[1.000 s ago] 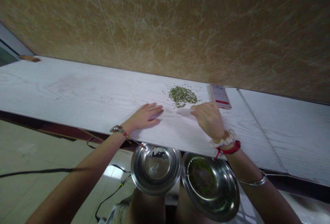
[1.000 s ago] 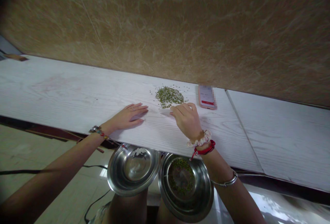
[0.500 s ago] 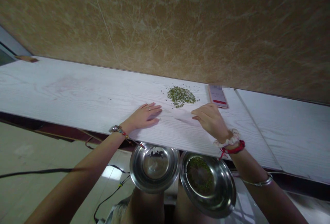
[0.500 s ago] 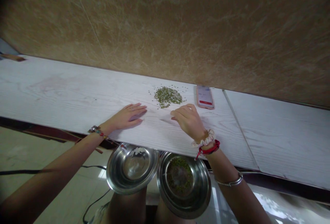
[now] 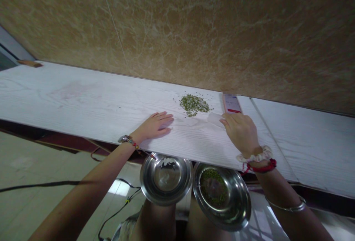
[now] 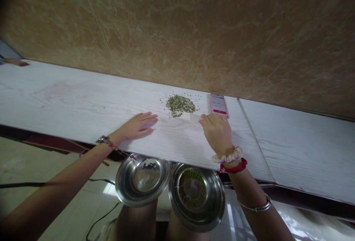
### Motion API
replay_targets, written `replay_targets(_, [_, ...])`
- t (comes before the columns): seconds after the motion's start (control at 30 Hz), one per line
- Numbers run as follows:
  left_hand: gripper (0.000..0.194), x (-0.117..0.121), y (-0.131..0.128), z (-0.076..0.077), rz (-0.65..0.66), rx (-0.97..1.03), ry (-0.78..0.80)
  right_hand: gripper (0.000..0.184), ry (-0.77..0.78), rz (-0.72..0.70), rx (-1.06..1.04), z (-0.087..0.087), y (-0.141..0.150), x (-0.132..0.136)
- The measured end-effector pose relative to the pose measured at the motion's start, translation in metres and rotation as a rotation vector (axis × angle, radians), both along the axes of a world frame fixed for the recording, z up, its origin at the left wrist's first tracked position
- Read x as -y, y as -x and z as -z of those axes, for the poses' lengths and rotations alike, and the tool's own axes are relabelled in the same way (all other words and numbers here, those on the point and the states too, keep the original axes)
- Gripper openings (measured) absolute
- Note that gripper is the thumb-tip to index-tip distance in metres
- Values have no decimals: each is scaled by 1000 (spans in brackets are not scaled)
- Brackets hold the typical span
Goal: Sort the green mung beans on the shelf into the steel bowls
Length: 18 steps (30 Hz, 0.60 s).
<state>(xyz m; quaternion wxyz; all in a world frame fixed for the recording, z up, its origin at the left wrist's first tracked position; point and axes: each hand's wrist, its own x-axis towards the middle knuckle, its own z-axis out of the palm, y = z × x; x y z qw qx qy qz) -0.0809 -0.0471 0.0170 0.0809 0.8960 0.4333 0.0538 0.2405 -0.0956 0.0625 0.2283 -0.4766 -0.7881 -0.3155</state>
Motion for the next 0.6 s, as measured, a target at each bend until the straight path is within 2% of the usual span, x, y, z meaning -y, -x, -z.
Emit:
replay_targets(0.13, [47, 1, 0, -1, 0, 2, -14, 25, 13, 16, 55, 2, 16, 7])
replay_targets(0.27, [47, 4, 0, -1, 6, -12, -33, 29, -18, -35, 63, 0, 38, 16])
replay_targets(0.4, [44, 5, 1, 1, 20, -3, -48, 28, 34, -103, 15, -2, 54, 23])
replay_targets(0.5, [41, 5, 2, 4, 13, 15, -72, 26, 79, -145, -50, -3, 54, 23])
replay_targets(0.6, [40, 2, 5, 7, 24, 38, -90, 26, 62, -99, -122, -8, 38, 20])
